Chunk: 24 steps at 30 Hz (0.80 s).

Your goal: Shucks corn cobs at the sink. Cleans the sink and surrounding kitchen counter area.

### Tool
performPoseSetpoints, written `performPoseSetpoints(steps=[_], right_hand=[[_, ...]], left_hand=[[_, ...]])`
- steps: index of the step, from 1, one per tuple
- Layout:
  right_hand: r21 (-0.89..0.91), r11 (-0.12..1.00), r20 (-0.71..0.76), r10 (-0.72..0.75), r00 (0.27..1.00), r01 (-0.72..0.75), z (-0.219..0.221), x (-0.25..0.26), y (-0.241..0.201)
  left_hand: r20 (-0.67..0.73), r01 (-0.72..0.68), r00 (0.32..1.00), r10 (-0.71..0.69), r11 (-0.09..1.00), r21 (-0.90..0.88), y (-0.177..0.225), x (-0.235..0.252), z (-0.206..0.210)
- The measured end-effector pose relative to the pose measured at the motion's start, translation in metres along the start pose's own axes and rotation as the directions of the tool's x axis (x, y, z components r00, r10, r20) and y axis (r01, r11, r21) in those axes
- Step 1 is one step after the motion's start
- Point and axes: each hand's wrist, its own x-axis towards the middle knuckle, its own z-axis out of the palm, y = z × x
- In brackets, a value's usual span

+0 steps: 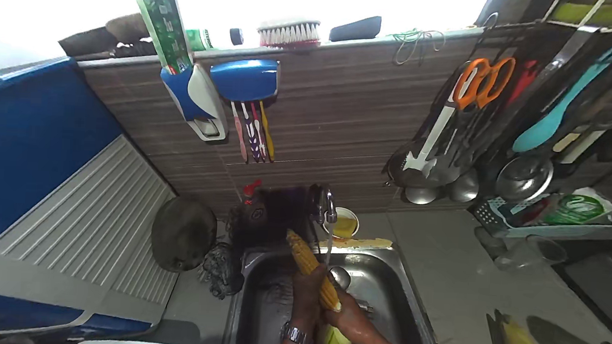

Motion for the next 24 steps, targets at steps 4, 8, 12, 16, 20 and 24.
performPoseSetpoints(steps=[4, 8, 12, 16, 20, 24], right_hand=[[-0.039, 0.999, 0.005, 0.025, 1.000, -0.025, -0.004, 0.004, -0.007], [-0.577, 0.814, 0.259, 0.261, 0.930, -0.068, 0.004, 0.002, 0.003], [-0.624, 0.781, 0.092, 0.106, 0.990, -0.025, -0.022, 0.008, 0.007], [-0.480, 0.872, 0.055, -0.082, 0.995, 0.098, -0.040, 0.001, 0.002], [-0.528, 0.767, 0.231, -0.283, 0.931, 0.364, -0.018, -0.036, 0.011], [-0.592, 0.801, 0.213, 0.042, 0.976, 0.095, -0.015, -0.038, 0.037]], left_hand=[[0.164, -0.052, 0.986, -0.001, 0.947, 0.317, 0.014, 0.007, 0.011], [0.536, -0.423, 0.798, -0.276, 0.376, 0.824, 0.012, 0.011, 0.029], [0.221, 0.068, 0.958, -0.184, 0.891, 0.448, -0.009, 0.034, 0.011], [-0.033, 0.227, 0.969, -0.244, 0.940, -0.255, -0.023, 0.038, 0.006], [-0.262, 0.043, 0.955, -0.141, 0.937, -0.346, -0.006, 0.052, 0.000], [-0.048, 0.197, 0.971, -0.235, 0.896, -0.397, 0.022, 0.053, -0.012]])
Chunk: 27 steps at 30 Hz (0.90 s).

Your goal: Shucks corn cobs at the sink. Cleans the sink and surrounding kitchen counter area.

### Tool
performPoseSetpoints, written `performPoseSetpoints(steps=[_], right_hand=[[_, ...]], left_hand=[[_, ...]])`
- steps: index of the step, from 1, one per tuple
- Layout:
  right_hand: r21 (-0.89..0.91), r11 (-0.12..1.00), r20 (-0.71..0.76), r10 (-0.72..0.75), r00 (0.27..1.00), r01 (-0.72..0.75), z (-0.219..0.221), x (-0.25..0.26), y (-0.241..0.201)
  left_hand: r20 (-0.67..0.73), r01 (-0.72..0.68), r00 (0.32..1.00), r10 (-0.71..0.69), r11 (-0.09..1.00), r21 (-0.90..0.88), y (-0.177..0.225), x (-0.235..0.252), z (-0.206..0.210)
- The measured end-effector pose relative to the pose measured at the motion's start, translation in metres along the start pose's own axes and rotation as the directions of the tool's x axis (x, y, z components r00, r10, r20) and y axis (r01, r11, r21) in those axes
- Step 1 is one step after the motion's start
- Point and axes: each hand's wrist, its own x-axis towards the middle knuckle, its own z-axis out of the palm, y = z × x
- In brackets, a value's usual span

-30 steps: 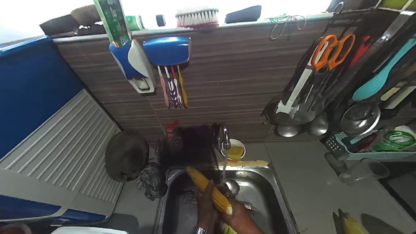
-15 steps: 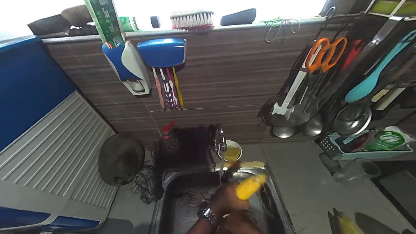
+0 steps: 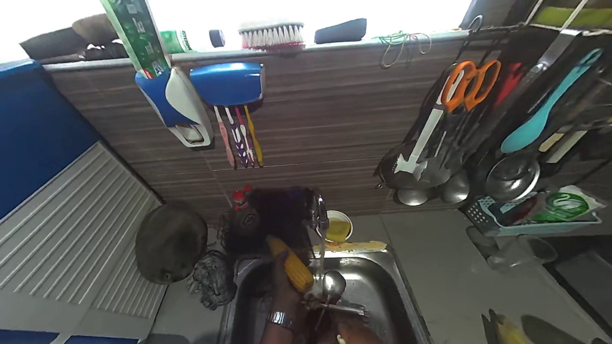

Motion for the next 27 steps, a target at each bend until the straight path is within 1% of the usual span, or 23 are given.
performPoseSetpoints(steps=[1, 2, 3, 4, 6, 7, 8, 10, 12, 14, 15, 16, 17, 19, 20, 21, 22, 23, 24, 25, 26, 27], right_hand=[[0.049, 0.999, 0.009, 0.010, 1.000, -0.011, 0.006, 0.005, 0.012], [0.130, 0.991, 0.001, -0.008, 1.000, 0.008, 0.009, 0.010, 0.023], [0.233, 0.972, -0.033, -0.033, 0.999, 0.040, 0.004, 0.011, 0.027], [0.343, 0.936, -0.099, -0.043, 0.994, 0.075, -0.005, 0.011, 0.025], [0.531, 0.841, -0.214, 0.012, 0.977, 0.106, -0.027, 0.015, 0.010], [0.616, 0.779, -0.238, 0.045, 0.970, 0.115, -0.037, 0.019, 0.001], [0.694, 0.707, -0.245, 0.060, 0.968, 0.132, -0.047, 0.024, -0.009], [0.798, 0.584, -0.244, 0.088, 0.966, 0.148, -0.062, 0.036, -0.029], [0.820, 0.555, -0.264, 0.154, 0.952, 0.138, -0.071, 0.051, -0.043], [0.797, 0.587, -0.318, 0.204, 0.926, 0.144, -0.077, 0.069, -0.048], [0.787, 0.604, -0.317, 0.221, 0.922, 0.125, -0.080, 0.075, -0.050], [0.790, 0.604, -0.301, 0.232, 0.925, 0.106, -0.085, 0.079, -0.054], [0.814, 0.574, -0.276, 0.237, 0.931, 0.094, -0.089, 0.082, -0.059], [0.888, 0.452, -0.213, 0.234, 0.949, 0.088, -0.095, 0.089, -0.070], [0.925, 0.372, -0.174, 0.223, 0.959, 0.082, -0.097, 0.094, -0.074], [0.953, 0.297, -0.136, 0.222, 0.965, 0.066, -0.099, 0.098, -0.077], [0.971, 0.236, -0.101, 0.232, 0.968, 0.045, -0.104, 0.100, -0.081], [0.981, 0.187, -0.091, 0.220, 0.971, 0.050, -0.107, 0.103, -0.081], [0.989, 0.131, -0.092, 0.198, 0.976, 0.066, -0.108, 0.106, -0.079], [0.995, 0.068, -0.089, 0.159, 0.983, 0.079, -0.107, 0.107, -0.074], [0.995, -0.004, -0.094, 0.109, 0.990, 0.095, -0.105, 0.108, -0.069], [0.992, -0.067, -0.101, 0.055, 0.993, 0.104, -0.104, 0.107, -0.066]], left_hand=[[0.044, 0.044, 0.998, -0.044, 0.999, -0.002, 0.000, -0.006, -0.003], [0.081, 0.077, 0.994, -0.078, 0.997, 0.008, -0.003, -0.012, -0.006], [0.105, 0.102, 0.989, -0.104, 0.994, 0.024, -0.007, -0.017, -0.009], [0.134, 0.119, 0.983, -0.123, 0.992, 0.038, -0.014, -0.022, -0.013], [0.225, 0.168, 0.958, -0.176, 0.984, 0.053, -0.031, -0.028, -0.025], [0.285, 0.203, 0.934, -0.214, 0.977, 0.070, -0.039, -0.030, -0.032], [0.321, 0.220, 0.914, -0.249, 0.968, 0.124, -0.047, -0.030, -0.038], [0.307, 0.199, 0.905, -0.296, 0.930, 0.310, -0.065, -0.032, -0.050], [0.215, 0.185, 0.924, -0.316, 0.863, 0.469, -0.085, -0.025, -0.070], [0.193, 0.127, 0.937, -0.290, 0.800, 0.586, -0.093, -0.020, -0.076], [0.193, 0.052, 0.952, -0.237, 0.749, 0.661, -0.088, -0.023, -0.071], [0.206, -0.035, 0.963, -0.175, 0.674, 0.737, -0.079, -0.029, -0.064], [0.215, -0.109, 0.969, -0.120, 0.574, 0.812, -0.069, -0.036, -0.055], [0.220, -0.197, 0.975, -0.013, 0.392, 0.898, -0.057, -0.044, -0.045], [0.227, -0.226, 0.973, 0.038, 0.343, 0.912, -0.056, -0.045, -0.045], [0.236, -0.248, 0.969, 0.077, 0.333, 0.910, -0.055, -0.045, -0.045], [0.242, -0.256, 0.967, 0.084, 0.365, 0.895, -0.053, -0.045, -0.044], [0.236, -0.239, 0.970, 0.062, 0.431, 0.870, -0.052, -0.044, -0.046], [0.228, -0.202, 0.974, 0.016, 0.528, 0.825, -0.053, -0.041, -0.049], [0.239, -0.128, 0.968, -0.075, 0.671, 0.731, -0.053, -0.038, -0.053], [0.295, 0.000, 0.932, -0.211, 0.813, 0.582, -0.053, -0.036, -0.056], [0.384, 0.151, 0.862, -0.332, 0.890, 0.429, -0.051, -0.035, -0.056]])
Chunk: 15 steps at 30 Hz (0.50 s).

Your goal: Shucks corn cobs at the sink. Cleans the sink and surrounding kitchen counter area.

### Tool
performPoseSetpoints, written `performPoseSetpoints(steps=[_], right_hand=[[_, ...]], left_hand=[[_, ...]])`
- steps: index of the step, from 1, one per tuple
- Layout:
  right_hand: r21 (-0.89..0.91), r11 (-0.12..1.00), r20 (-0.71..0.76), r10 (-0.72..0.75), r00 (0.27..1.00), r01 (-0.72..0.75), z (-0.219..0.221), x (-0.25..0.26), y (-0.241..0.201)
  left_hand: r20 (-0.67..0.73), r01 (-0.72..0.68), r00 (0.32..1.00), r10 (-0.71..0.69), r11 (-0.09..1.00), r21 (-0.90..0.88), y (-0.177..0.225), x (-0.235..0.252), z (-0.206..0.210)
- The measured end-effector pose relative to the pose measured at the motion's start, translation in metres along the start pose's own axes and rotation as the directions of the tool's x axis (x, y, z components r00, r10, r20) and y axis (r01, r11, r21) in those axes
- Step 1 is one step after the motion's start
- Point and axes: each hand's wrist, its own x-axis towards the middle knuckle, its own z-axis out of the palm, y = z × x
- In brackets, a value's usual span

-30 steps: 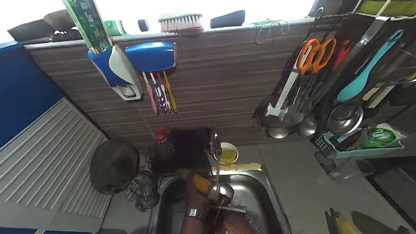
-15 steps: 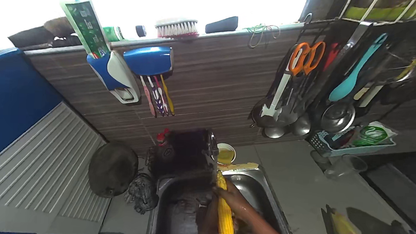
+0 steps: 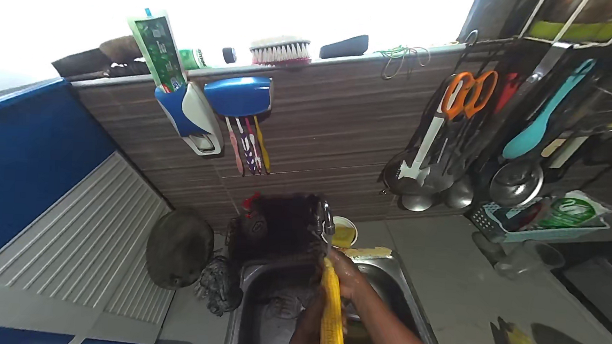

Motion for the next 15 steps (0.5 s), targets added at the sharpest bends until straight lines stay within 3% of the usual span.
performPoseSetpoints(steps=[1, 3, 5, 8, 11, 15], right_hand=[[0.028, 1.000, 0.031, -0.015, 0.999, 0.014, -0.001, -0.003, 0.000], [-0.107, 0.986, -0.004, -0.131, 0.991, 0.130, -0.001, -0.010, -0.003], [-0.401, 0.881, -0.098, -0.313, 0.945, 0.251, -0.007, -0.013, -0.001], [-0.647, 0.727, -0.135, -0.406, 0.904, 0.230, -0.023, -0.028, 0.018], [-0.718, 0.685, -0.149, -0.322, 0.935, 0.122, -0.036, -0.059, 0.047], [-0.571, 0.821, -0.179, -0.099, 0.979, -0.021, -0.049, -0.091, 0.048]], left_hand=[[0.123, 0.057, 0.992, -0.041, 0.990, -0.129, 0.002, 0.002, 0.001], [0.181, 0.031, 0.983, -0.010, 0.993, -0.113, 0.006, 0.008, 0.006], [-0.017, -0.087, 0.996, 0.089, 0.990, 0.111, 0.010, 0.013, 0.021], [-0.271, -0.167, 0.928, 0.256, 0.935, 0.313, 0.021, 0.024, 0.050], [-0.305, -0.235, 0.887, 0.347, 0.907, 0.349, 0.028, 0.044, 0.054], [-0.299, -0.211, 0.909, 0.290, 0.940, 0.270, 0.029, 0.060, 0.048]])
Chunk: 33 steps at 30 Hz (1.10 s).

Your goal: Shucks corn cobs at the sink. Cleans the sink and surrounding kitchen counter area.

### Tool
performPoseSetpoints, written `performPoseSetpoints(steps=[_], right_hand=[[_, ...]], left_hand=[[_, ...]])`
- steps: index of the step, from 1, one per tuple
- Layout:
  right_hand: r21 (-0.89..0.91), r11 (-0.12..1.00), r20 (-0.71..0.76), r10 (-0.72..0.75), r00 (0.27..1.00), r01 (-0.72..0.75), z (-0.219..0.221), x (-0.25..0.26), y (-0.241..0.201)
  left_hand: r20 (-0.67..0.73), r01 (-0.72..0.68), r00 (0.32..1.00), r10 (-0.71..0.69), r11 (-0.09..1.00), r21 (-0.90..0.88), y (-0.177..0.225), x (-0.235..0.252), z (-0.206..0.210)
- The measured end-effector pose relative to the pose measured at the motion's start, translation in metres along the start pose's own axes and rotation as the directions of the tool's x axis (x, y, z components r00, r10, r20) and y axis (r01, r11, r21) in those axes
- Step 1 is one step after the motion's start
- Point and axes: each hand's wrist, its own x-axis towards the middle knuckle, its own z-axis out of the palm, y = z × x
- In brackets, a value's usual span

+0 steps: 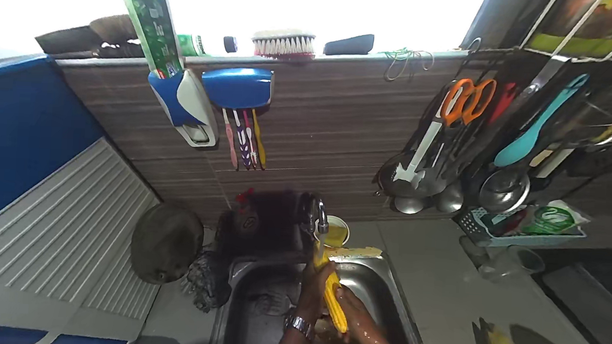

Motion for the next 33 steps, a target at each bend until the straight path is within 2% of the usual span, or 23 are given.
performPoseSetpoints(steps=[2, 4, 6, 8, 9, 10, 11, 12, 13, 14, 16, 17, 18, 20, 21, 22, 23, 25, 27, 28, 30, 33], right_hand=[[0.131, 0.983, 0.164, 0.106, 0.981, -0.128, -0.015, -0.012, 0.000], [0.267, 0.943, 0.336, 0.104, 0.936, -0.200, -0.024, -0.021, 0.007], [0.381, 0.895, 0.425, 0.055, 0.904, -0.233, -0.025, -0.025, 0.014], [0.432, 0.867, 0.448, 0.031, 0.894, -0.247, -0.024, -0.024, 0.020], [0.371, 0.904, 0.418, 0.041, 0.908, -0.212, -0.025, -0.025, 0.019], [0.220, 0.963, 0.355, 0.070, 0.932, -0.156, -0.026, -0.025, 0.013], [0.005, 0.994, 0.262, 0.100, 0.960, -0.105, -0.027, -0.025, 0.007], [-0.246, 0.966, 0.165, 0.125, 0.978, -0.082, -0.027, -0.025, 0.001], [-0.472, 0.878, 0.081, 0.136, 0.987, -0.082, -0.028, -0.024, -0.004], [-0.643, 0.763, 0.028, 0.116, 0.993, -0.071, -0.028, -0.023, -0.005], [-0.833, 0.550, -0.012, 0.097, 0.995, -0.063, -0.031, -0.029, -0.008], [-0.867, 0.495, -0.016, 0.094, 0.995, -0.061, -0.035, -0.033, -0.007], [-0.874, 0.483, -0.019, 0.089, 0.996, -0.059, -0.041, -0.039, -0.005], [-0.851, 0.516, -0.074, 0.068, 0.995, -0.099, -0.058, -0.052, -0.003], [-0.832, 0.541, -0.126, 0.037, 0.991, -0.126, -0.070, -0.057, 0.000], [-0.817, 0.555, -0.188, -0.007, 0.982, -0.153, -0.083, -0.059, 0.003], [-0.804, 0.566, -0.252, -0.050, 0.966, -0.181, -0.097, -0.059, 0.005], [-0.772, 0.590, -0.378, -0.126, 0.917, -0.237, -0.127, -0.055, 0.008], [-0.754, 0.588, -0.478, -0.187, 0.858, -0.292, -0.154, -0.045, 0.011], [-0.750, 0.581, -0.514, -0.212, 0.831, -0.316, -0.168, -0.038, 0.015], [-0.747, 0.562, -0.564, -0.254, 0.786, -0.355, -0.192, -0.024, 0.027], [-0.716, 0.542, -0.640, -0.256, 0.725, -0.441, -0.208, -0.017, 0.036]], left_hand=[[-0.008, 0.039, 0.999, -0.040, 0.991, -0.132, 0.005, 0.007, 0.000], [0.106, 0.102, 0.991, -0.076, 0.958, -0.267, 0.011, 0.016, -0.002], [0.192, 0.195, 0.972, -0.138, 0.928, -0.316, 0.016, 0.027, 0.002], [0.216, 0.259, 0.956, -0.199, 0.920, -0.293, 0.022, 0.032, 0.003], [0.206, 0.255, 0.957, -0.206, 0.934, -0.252, 0.025, 0.034, 0.002], [0.186, 0.227, 0.963, -0.193, 0.957, -0.179, 0.026, 0.037, 0.001], [0.154, 0.184, 0.973, -0.170, 0.980, -0.079, 0.024, 0.040, -0.001], [0.099, 0.115, 0.988, -0.120, 0.991, 0.063, 0.022, 0.041, -0.003], [0.043, 0.028, 0.998, -0.040, 0.971, 0.235, 0.021, 0.040, -0.006], [0.000, -0.049, 0.999, 0.054, 0.904, 0.424, 0.023, 0.038, -0.008], [-0.051, -0.083, 0.984, 0.168, 0.699, 0.710, 0.030, 0.035, -0.014], [-0.087, -0.073, 0.975, 0.203, 0.669, 0.740, 0.030, 0.039, -0.023], [-0.133, -0.055, 0.966, 0.221, 0.682, 0.729, 0.030, 0.043, -0.035], [-0.190, -0.022, 0.960, 0.204, 0.737, 0.676, 0.031, 0.044, -0.064], [-0.178, -0.020, 0.965, 0.195, 0.726, 0.687, 0.028, 0.043, -0.080], [-0.146, -0.010, 0.973, 0.179, 0.666, 0.746, 0.025, 0.038, -0.095], [-0.115, 0.018, 0.983, 0.143, 0.548, 0.836, 0.020, 0.031, -0.109], [-0.098, 0.092, 0.995, 0.012, 0.244, 0.965, 0.008, 0.009, -0.128], [-0.136, 0.137, 0.987, -0.086, 0.005, 0.991, -0.013, -0.008, -0.144], [-0.152, 0.146, 0.985, -0.082, -0.071, 0.987, -0.024, -0.014, -0.152], [-0.150, 0.153, 0.988, 0.027, -0.131, 0.980, -0.047, -0.016, -0.169], [-0.089, 0.104, 0.987, 0.134, -0.105, 0.989, -0.062, -0.010, -0.186]])
